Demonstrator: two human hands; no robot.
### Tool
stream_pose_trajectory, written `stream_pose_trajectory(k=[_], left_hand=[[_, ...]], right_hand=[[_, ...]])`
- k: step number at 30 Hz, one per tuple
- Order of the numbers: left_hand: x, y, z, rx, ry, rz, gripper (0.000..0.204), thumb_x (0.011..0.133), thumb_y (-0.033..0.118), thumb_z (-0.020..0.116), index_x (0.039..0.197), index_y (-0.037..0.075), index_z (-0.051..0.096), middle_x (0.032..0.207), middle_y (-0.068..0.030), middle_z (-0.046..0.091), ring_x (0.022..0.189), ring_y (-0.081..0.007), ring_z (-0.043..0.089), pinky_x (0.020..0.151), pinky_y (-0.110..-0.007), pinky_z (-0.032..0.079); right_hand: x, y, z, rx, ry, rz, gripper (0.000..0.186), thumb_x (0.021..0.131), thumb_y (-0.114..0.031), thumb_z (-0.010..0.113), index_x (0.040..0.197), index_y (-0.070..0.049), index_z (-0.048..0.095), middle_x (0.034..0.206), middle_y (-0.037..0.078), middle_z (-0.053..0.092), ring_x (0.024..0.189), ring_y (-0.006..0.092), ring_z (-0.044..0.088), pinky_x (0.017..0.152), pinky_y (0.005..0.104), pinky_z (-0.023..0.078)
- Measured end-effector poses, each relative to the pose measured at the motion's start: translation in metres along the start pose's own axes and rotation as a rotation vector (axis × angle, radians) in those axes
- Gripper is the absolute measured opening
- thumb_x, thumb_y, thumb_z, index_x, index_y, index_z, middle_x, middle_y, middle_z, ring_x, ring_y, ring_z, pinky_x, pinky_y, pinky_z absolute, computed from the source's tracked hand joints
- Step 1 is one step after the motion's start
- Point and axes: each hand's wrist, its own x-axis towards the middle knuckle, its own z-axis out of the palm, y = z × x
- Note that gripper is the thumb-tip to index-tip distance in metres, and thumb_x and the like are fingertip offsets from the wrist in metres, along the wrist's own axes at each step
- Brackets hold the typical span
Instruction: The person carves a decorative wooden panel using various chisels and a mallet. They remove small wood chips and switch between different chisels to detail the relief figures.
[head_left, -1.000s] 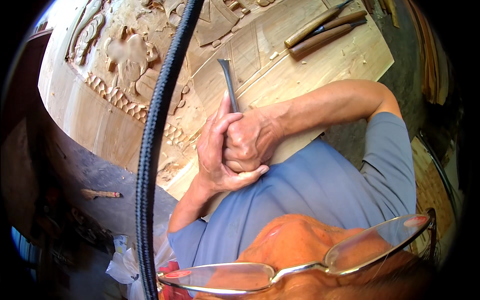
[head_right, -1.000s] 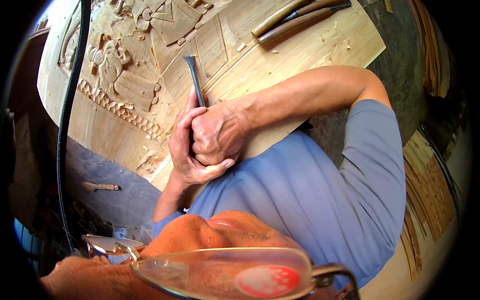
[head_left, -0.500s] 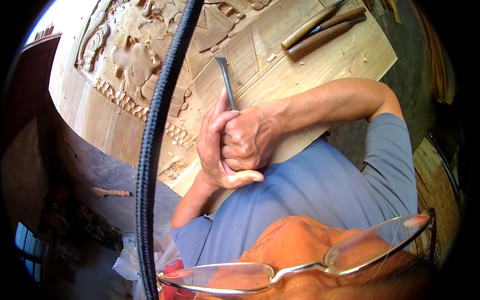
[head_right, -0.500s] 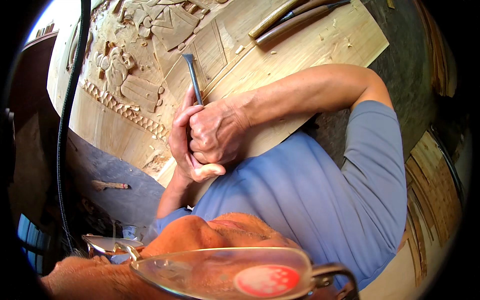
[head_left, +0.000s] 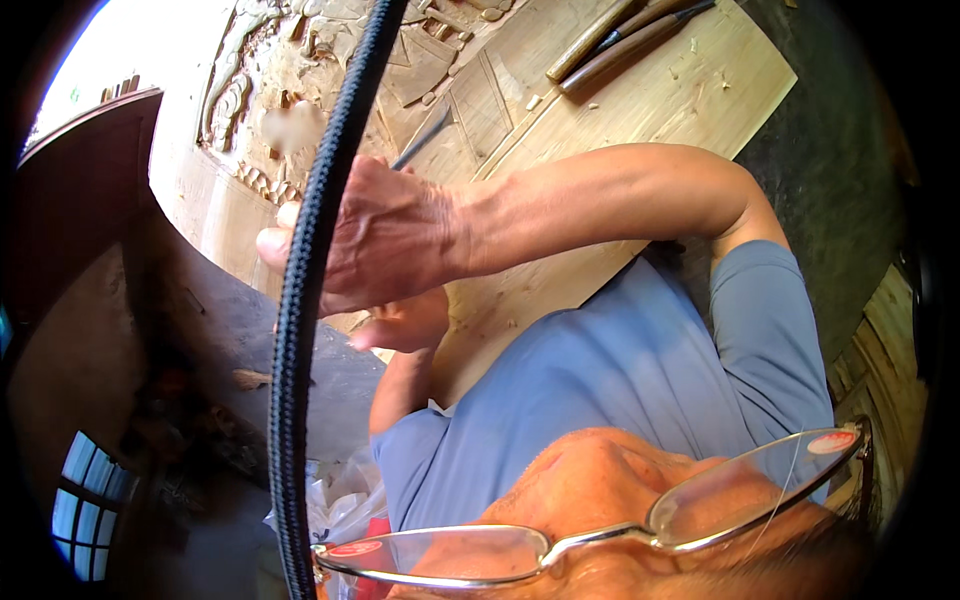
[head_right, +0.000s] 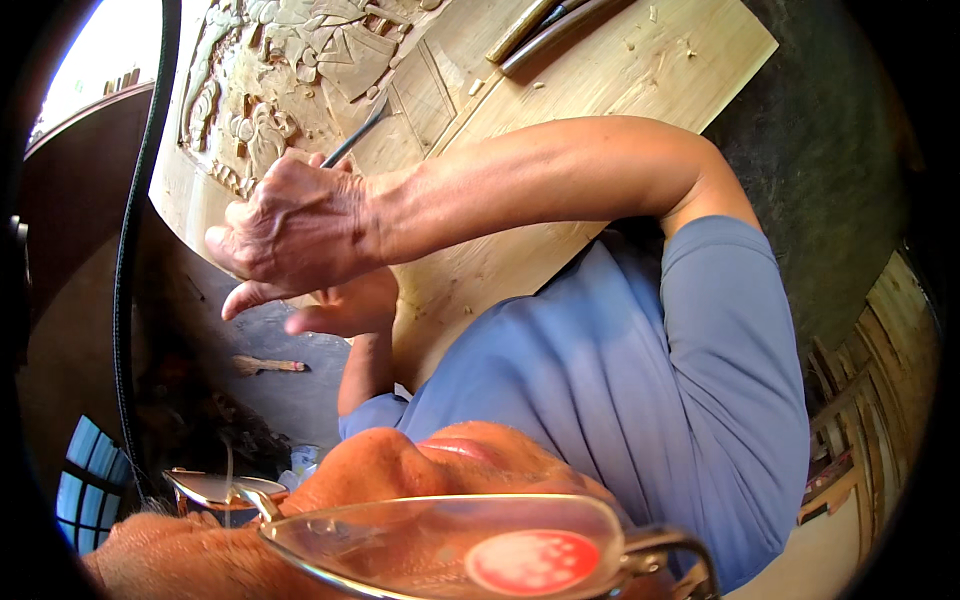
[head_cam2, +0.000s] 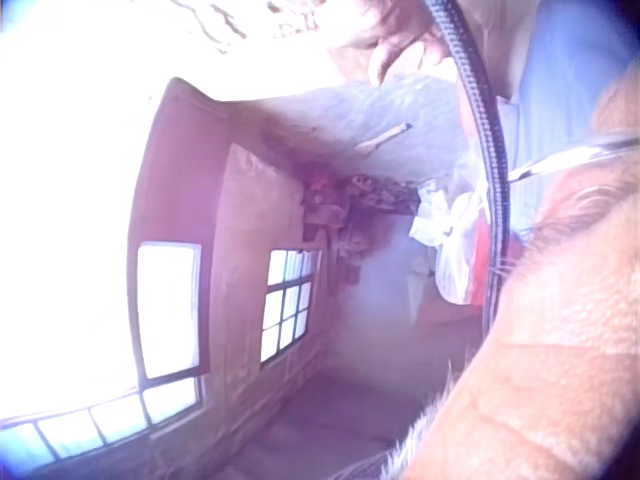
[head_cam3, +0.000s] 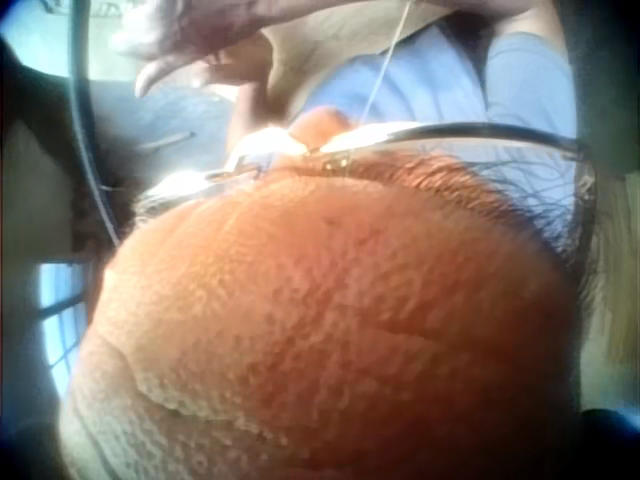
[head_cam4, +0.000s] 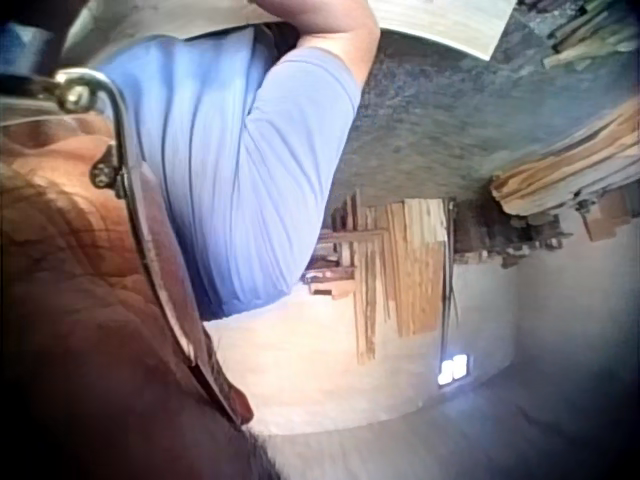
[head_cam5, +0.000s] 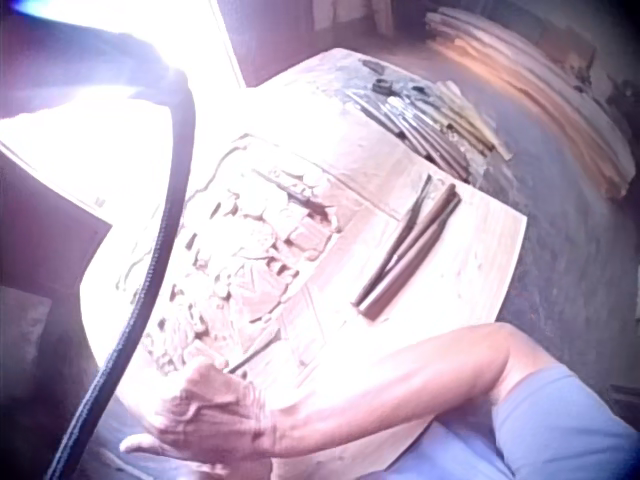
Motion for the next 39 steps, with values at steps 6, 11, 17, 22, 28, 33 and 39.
stream_pose_trajectory(k=[6,11,17,22,28,33,39], left_hand=[[0.056,-0.012,0.042,0.059,-0.249,0.069,0.131,0.079,0.098,0.053,0.165,0.002,0.029,0.163,-0.0252,0.044,0.151,-0.0382,0.046,0.128,-0.054,0.031],[0.053,-0.013,0.062,0.052,-0.116,-0.025,0.139,0.075,0.094,0.069,0.168,0.001,0.023,0.169,-0.0271,0.039,0.156,-0.0423,0.040,0.131,-0.056,0.027],[0.051,-0.021,0.057,0.019,-0.160,0.012,0.132,0.080,0.085,0.075,0.168,0.001,0.023,0.169,-0.0274,0.038,0.157,-0.0436,0.038,0.132,-0.057,0.026],[0.048,-0.024,0.052,0.023,-0.179,0.009,0.129,0.080,0.082,0.076,0.166,0.000,0.026,0.167,-0.0274,0.040,0.156,-0.0436,0.039,0.131,-0.057,0.027],[0.040,-0.035,0.045,0.039,-0.178,0.030,0.125,0.080,0.079,0.077,0.164,0.000,0.029,0.166,-0.0275,0.041,0.155,-0.0436,0.041,0.129,-0.057,0.029],[0.037,-0.045,0.042,0.032,-0.192,0.046,0.122,0.081,0.076,0.078,0.162,-0.001,0.031,0.164,-0.0276,0.043,0.154,-0.0436,0.042,0.129,-0.056,0.030],[0.035,-0.045,0.041,0.041,-0.202,0.029,0.118,0.081,0.073,0.080,0.161,-0.002,0.034,0.163,-0.0277,0.045,0.152,-0.0436,0.044,0.127,-0.056,0.032]], right_hand=[[0.017,-0.011,0.015,0.071,0.033,0.058,0.052,0.098,-0.056,0.065,0.082,-0.007,0.059,0.061,0.013,0.065,0.057,0.0279,0.073,0.046,0.0412,0.054],[0.015,0.005,0.032,0.070,0.008,0.023,0.046,0.097,-0.050,0.067,0.083,-0.007,0.059,0.062,0.014,0.065,0.058,0.0293,0.074,0.047,0.0423,0.055],[0.009,0.019,0.039,0.062,-0.073,0.016,0.034,0.093,-0.038,0.070,0.083,-0.007,0.059,0.063,0.016,0.066,0.060,0.0332,0.074,0.050,0.0450,0.056],[0.001,0.022,0.042,0.074,-0.109,-0.017,0.024,0.092,-0.026,0.073,0.087,-0.004,0.067,0.068,0.014,0.070,0.060,0.0263,0.071,0.053,0.0405,0.055],[-0.007,0.030,0.051,0.073,-0.112,-0.089,0.017,0.093,-0.017,0.075,0.092,0.000,0.076,0.072,0.010,0.074,0.059,0.0166,0.068,0.055,0.0339,0.053],[-0.011,0.035,0.055,0.084,-0.113,-0.090,0.018,0.093,-0.019,0.074,0.090,-0.001,0.074,0.071,0.011,0.073,0.059,0.0191,0.068,0.055,0.0357,0.054],[-0.012,0.036,0.054,0.099,-0.123,-0.085,0.020,0.093,-0.021,0.074,0.089,-0.002,0.071,0.070,0.011,0.072,0.060,0.0222,0.069,0.055,0.0377,0.054]])
